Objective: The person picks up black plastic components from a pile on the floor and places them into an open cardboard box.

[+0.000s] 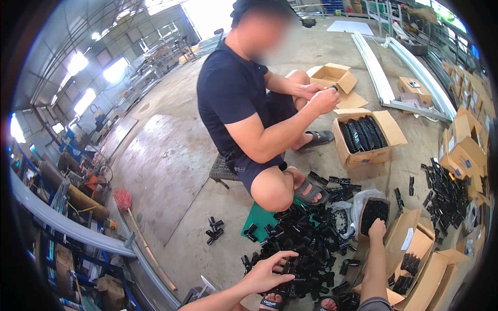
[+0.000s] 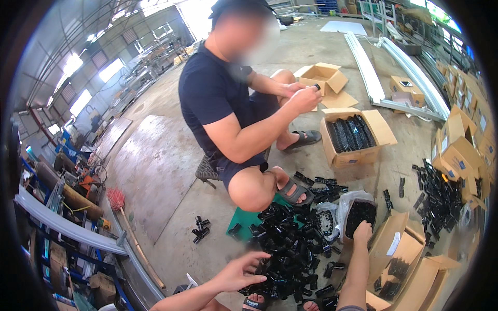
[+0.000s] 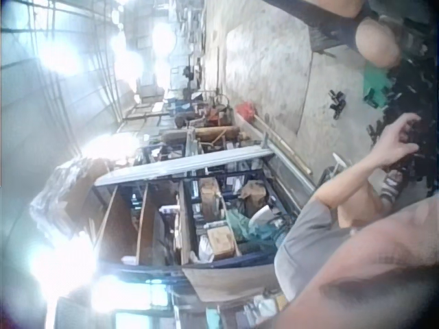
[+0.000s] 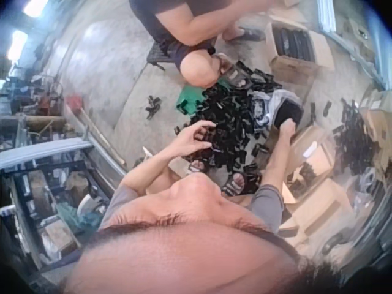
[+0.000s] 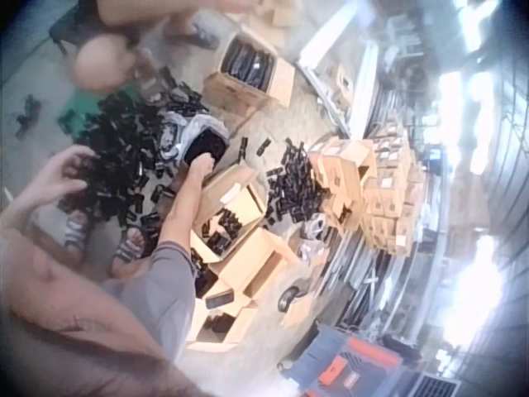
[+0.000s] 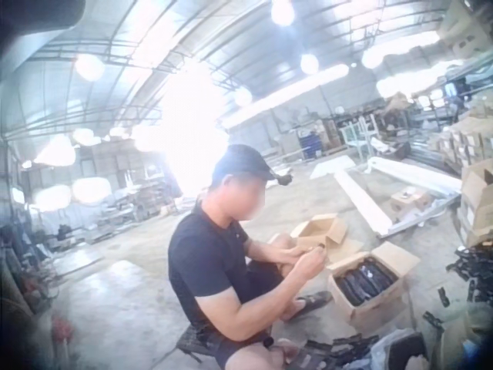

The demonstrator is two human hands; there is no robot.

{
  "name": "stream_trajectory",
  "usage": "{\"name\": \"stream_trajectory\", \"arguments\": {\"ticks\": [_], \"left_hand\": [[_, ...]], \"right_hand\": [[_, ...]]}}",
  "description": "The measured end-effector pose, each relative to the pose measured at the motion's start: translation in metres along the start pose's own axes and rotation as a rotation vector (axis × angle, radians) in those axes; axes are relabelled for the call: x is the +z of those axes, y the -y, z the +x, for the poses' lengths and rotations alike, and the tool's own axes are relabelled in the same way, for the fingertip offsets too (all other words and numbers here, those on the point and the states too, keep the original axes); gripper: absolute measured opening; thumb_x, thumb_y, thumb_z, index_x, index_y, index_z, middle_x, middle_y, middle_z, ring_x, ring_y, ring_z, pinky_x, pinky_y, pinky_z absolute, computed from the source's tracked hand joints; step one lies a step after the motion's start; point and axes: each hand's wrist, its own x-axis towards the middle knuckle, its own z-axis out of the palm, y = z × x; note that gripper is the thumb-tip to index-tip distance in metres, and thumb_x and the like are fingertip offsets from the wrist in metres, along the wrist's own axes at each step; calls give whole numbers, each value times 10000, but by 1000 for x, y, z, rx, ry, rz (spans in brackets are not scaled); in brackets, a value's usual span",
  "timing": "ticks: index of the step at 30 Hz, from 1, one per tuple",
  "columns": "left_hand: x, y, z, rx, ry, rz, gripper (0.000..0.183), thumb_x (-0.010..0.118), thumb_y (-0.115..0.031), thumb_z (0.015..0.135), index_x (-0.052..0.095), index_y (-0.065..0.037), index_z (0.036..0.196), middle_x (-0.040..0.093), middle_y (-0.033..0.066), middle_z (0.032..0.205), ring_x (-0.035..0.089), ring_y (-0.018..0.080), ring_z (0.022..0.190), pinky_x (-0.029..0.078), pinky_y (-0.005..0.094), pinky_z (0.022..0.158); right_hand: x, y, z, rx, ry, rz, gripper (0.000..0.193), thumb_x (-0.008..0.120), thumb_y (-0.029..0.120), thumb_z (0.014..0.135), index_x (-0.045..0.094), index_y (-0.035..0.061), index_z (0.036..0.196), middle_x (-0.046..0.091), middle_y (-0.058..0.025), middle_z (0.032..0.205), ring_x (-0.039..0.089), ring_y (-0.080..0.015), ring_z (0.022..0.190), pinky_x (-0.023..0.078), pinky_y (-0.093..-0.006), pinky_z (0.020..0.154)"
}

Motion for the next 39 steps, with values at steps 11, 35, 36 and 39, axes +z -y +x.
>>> {"name": "stream_trajectory", "arguments": {"ticks": [11, 35, 36, 39], "left_hand": [[-1, -45, -14, 163, -142, 393, 822, 806, -51, 801, 432, -223, 1512, 694, 165, 1116, 693, 279, 911, 559, 378, 854], [17, -44, -65, 330, 63, 582, 960, 813, -31, 715, 259, -66, 1498, 715, 261, 877, 688, 479, 883, 553, 516, 786], [17, -44, -66, 333, 54, 575, 909, 813, -34, 719, 283, -64, 1457, 713, 266, 889, 689, 475, 890, 552, 517, 786], [18, -41, -64, 348, 6, 548, 752, 815, -50, 733, 355, -57, 1327, 711, 263, 920, 692, 460, 899, 550, 511, 783]], "right_hand": [[-149, 53, -111, -720, -191, 661, 180, 645, 118, 931, 698, 13, 1068, 734, -217, 989, 696, -409, 916, 549, -436, 815], [-254, 86, -391, -1409, -81, 248, 76, 706, 140, 871, 722, 108, 937, 708, -17, 943, 614, -238, 961, 445, -369, 819], [-255, 86, -392, -1385, -67, 238, 82, 703, 135, 870, 724, 104, 944, 712, -21, 956, 615, -240, 976, 446, -367, 828], [-259, 86, -395, -1423, -124, 303, 96, 691, 105, 876, 729, 86, 963, 720, -53, 993, 627, -265, 986, 464, -384, 869]]}}
